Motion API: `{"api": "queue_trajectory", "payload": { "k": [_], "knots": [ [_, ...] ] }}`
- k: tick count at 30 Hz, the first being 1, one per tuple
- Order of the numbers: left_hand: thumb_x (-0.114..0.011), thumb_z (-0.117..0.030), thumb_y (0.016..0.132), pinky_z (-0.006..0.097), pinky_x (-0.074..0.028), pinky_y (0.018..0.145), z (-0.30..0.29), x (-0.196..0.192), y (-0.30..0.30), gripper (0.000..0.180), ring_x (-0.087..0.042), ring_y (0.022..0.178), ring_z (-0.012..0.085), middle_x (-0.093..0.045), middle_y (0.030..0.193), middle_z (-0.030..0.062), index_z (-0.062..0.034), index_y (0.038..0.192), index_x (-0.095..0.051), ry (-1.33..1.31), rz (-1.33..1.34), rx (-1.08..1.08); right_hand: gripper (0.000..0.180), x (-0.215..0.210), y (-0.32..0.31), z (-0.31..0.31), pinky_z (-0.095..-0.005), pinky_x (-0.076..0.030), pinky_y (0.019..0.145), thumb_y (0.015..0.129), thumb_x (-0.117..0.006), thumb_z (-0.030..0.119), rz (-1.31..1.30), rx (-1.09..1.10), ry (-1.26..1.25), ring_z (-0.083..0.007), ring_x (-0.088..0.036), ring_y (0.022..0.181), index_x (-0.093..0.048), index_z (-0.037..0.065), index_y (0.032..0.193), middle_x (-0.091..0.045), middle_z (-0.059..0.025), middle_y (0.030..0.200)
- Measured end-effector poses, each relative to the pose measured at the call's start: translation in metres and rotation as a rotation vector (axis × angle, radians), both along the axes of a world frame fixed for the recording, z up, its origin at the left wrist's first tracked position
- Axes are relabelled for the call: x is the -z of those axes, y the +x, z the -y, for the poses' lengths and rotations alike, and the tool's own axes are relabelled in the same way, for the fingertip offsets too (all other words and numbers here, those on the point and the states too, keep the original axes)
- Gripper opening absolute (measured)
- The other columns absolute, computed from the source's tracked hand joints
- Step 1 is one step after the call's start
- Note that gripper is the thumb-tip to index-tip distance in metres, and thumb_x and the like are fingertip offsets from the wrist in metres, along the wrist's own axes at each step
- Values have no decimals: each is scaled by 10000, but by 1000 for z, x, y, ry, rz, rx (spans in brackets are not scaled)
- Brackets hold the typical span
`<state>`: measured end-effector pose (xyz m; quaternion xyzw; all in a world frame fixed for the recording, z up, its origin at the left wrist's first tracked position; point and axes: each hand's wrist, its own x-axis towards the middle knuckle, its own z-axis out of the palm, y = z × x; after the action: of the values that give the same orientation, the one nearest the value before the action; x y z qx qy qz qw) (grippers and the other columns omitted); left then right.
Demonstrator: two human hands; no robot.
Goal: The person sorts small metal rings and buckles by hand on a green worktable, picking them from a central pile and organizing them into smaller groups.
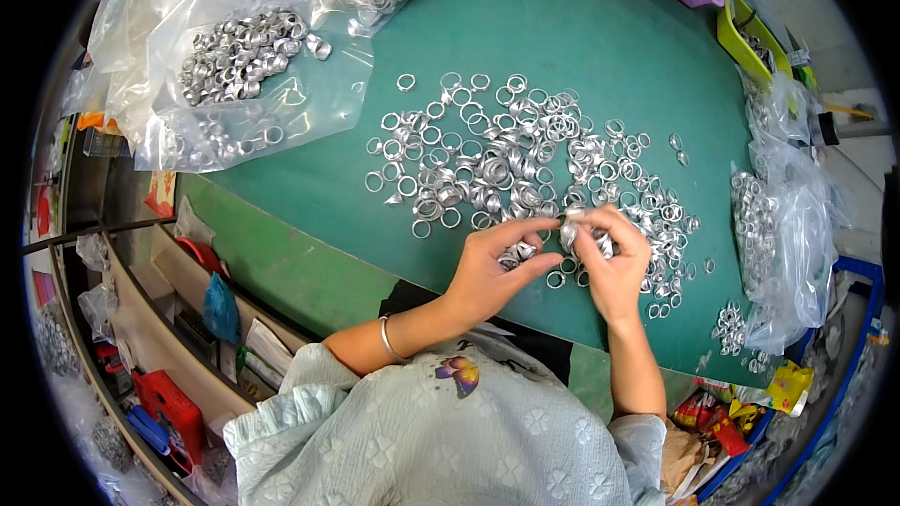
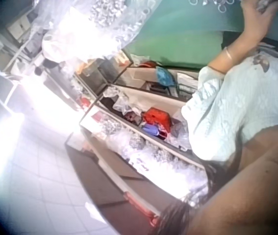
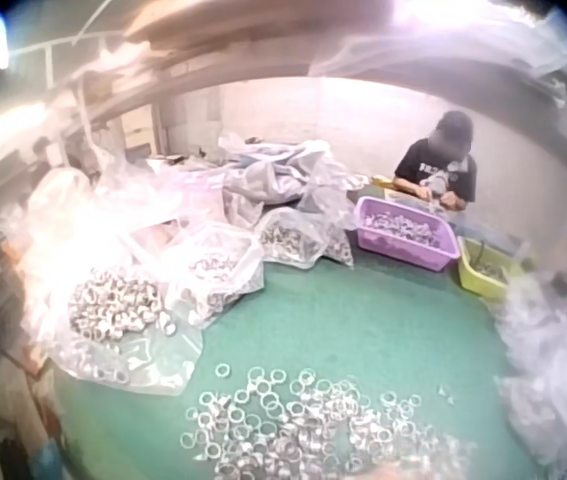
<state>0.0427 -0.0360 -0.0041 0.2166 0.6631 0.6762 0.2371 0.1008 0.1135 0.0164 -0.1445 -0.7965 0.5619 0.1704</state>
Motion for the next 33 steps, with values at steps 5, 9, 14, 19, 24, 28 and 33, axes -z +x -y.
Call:
{"api": "queue_trajectory", "payload": {
  "k": [5, 9, 14, 19, 24, 28, 33],
  "knots": [
    [-687, -28, 722, 239, -425, 617, -6, 3, 4, 245, -524, 667, 97, -578, 737, 38, 8, 954, -617, 50, -102, 37, 166, 13, 16, 14, -211, -409, 622, 740, -599, -85, -67, 66, -136, -89, -519, 695, -624, -14, 888, -580, -42, 756],
    [-690, -36, 723, 245, -424, 613, -4, 2, 4, 230, -526, 663, 101, -579, 738, 48, 3, 938, -619, -5, -123, 84, 153, 24, 27, 21, -177, -392, 605, 807, -570, -46, 31, 122, -492, -53, -497, 689, -599, -17, 955, -581, -16, 803],
    [-683, -54, 739, 249, -428, 629, -5, 3, 4, 218, -527, 678, 95, -583, 752, 37, 12, 934, -612, -9, -41, 120, 166, 30, 32, 22, -201, -394, 557, 780, -586, -52, 5, 113, -506, -78, -500, 634, -608, -20, 942, -573, -24, 782],
    [-646, -74, 786, 209, -382, 511, 7, 3, -4, 162, -479, 560, 64, -563, 696, 11, 11, 919, -607, -13, 503, 299, 228, 11, 31, 18, -223, -393, 566, 704, -625, -66, 75, -61, -44, -103, -503, 623, -632, -14, 926, -550, -47, 702],
    [-606, -69, 810, 181, -321, 437, 19, 8, -4, 171, -425, 487, 39, -513, 626, 5, 5, 963, -596, 13, 552, 328, 158, 16, 32, 6, -194, -366, 515, 836, -579, 29, 188, 139, -310, -39, -450, 599, -652, 26, 977, -515, 36, 680],
    [-562, -59, 831, 181, -322, 447, 18, 15, 4, 170, -419, 485, 43, -501, 624, 6, 15, 983, -581, -30, -34, 142, 180, 11, 21, 19, -155, -266, 444, 869, -558, 73, 191, 55, -468, 5, -372, 523, -628, 29, 1029, -510, 36, 676],
    [-538, -110, 849, 187, -302, 394, 31, 3, 1, 139, -445, 478, 77, -538, 668, 61, 14, 883, -589, 214, 607, 244, 163, 23, 17, 25, -179, -302, 452, 823, -613, 74, 149, 51, -326, -20, -400, 511, -637, 27, 977, -505, 17, 654]
  ]
}}
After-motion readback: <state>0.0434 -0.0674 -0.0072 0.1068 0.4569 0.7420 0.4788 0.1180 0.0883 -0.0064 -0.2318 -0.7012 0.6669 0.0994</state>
